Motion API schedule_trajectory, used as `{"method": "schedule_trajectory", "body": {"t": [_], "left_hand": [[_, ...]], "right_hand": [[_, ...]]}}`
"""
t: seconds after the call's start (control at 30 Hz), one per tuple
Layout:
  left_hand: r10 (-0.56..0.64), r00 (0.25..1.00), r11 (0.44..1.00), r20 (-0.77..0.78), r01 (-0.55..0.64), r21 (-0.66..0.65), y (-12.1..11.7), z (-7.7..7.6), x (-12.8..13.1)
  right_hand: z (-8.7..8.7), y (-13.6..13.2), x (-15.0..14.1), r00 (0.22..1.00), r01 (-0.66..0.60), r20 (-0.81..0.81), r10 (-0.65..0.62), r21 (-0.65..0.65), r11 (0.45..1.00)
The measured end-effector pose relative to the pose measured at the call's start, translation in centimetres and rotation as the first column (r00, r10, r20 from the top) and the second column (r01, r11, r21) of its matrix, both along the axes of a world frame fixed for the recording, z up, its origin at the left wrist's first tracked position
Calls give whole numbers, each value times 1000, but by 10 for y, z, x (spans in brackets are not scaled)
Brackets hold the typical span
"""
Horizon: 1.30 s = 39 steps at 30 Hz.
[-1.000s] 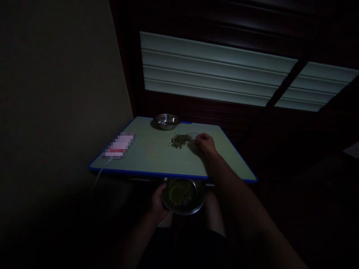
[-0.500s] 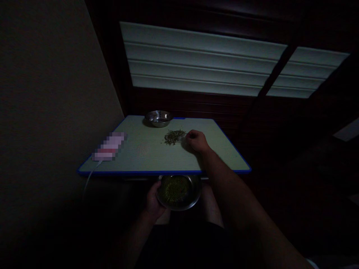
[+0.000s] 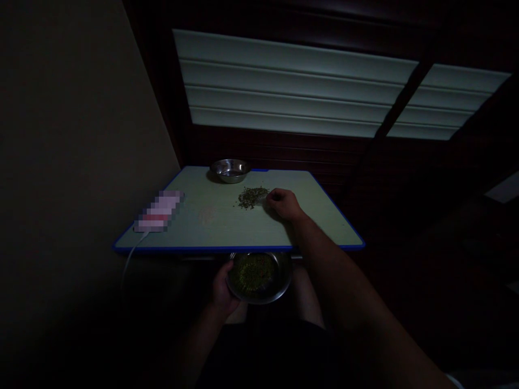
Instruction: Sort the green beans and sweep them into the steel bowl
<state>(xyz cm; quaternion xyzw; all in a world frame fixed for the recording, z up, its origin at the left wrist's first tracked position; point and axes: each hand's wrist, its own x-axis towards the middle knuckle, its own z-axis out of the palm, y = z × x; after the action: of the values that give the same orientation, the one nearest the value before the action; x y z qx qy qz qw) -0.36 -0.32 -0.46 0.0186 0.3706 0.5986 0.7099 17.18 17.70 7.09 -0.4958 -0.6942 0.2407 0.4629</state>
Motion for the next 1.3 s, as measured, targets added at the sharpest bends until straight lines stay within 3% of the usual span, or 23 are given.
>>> {"method": "schedule_trajectory", "body": {"t": [0.43,0.67,1.3], "left_hand": [[15,1000,1000,-8,-15,-7,2,-4,0],[3,1000,1000,8,-3,-1,2,-5,-1],[-5,1000,1000,12,4,17,1,-6,-2]], "right_hand": [[3,-6,-3,999,-15,-34,13,-69,998],[3,-4,-1,997,70,37,-70,6,998],[-1,-2,-2,999,-49,-14,49,-10,999]]}}
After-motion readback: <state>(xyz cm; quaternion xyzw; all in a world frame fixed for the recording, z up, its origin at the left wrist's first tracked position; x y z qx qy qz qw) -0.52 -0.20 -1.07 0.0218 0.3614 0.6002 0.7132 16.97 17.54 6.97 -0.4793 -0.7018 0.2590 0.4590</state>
